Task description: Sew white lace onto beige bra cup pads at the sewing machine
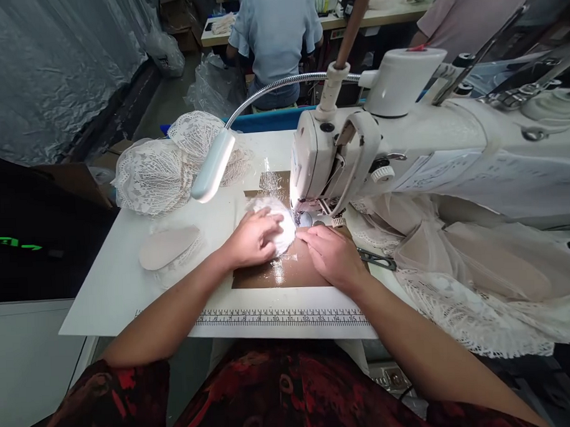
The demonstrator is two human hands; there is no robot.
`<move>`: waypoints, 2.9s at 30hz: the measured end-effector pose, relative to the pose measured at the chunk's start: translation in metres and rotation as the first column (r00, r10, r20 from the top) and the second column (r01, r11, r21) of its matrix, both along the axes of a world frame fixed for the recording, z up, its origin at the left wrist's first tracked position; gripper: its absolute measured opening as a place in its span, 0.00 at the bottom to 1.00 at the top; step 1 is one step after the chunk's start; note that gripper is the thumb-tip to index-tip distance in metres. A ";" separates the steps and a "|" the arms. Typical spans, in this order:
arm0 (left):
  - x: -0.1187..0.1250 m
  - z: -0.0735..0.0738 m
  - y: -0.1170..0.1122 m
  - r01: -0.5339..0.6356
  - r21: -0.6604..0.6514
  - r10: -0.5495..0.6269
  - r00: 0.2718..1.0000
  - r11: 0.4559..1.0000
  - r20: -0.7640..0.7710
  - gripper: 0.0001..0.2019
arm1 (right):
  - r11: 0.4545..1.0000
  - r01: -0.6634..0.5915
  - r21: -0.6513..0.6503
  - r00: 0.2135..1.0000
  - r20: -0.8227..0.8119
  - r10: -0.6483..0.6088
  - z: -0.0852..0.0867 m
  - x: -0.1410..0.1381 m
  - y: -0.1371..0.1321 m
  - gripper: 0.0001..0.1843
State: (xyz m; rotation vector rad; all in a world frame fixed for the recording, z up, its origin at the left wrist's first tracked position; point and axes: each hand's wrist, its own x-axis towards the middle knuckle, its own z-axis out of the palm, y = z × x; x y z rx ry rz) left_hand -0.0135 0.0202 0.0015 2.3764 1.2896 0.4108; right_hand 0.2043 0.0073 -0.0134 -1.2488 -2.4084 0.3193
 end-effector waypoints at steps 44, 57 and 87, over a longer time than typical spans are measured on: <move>0.005 0.005 0.020 0.311 0.117 -0.263 0.915 0.943 -0.306 0.26 | 1.000 -0.001 0.016 0.967 0.255 -0.003 0.005 -0.002 0.000 0.15; 0.015 0.001 -0.016 0.141 0.222 -0.122 0.988 0.965 -0.097 0.12 | 0.996 0.072 -0.046 0.996 -0.057 -0.074 0.000 0.013 -0.001 0.16; 0.008 -0.006 -0.022 0.391 0.273 -0.309 0.903 0.879 -0.299 0.18 | 0.982 -0.190 0.006 0.959 0.218 0.184 0.001 0.023 -0.034 0.24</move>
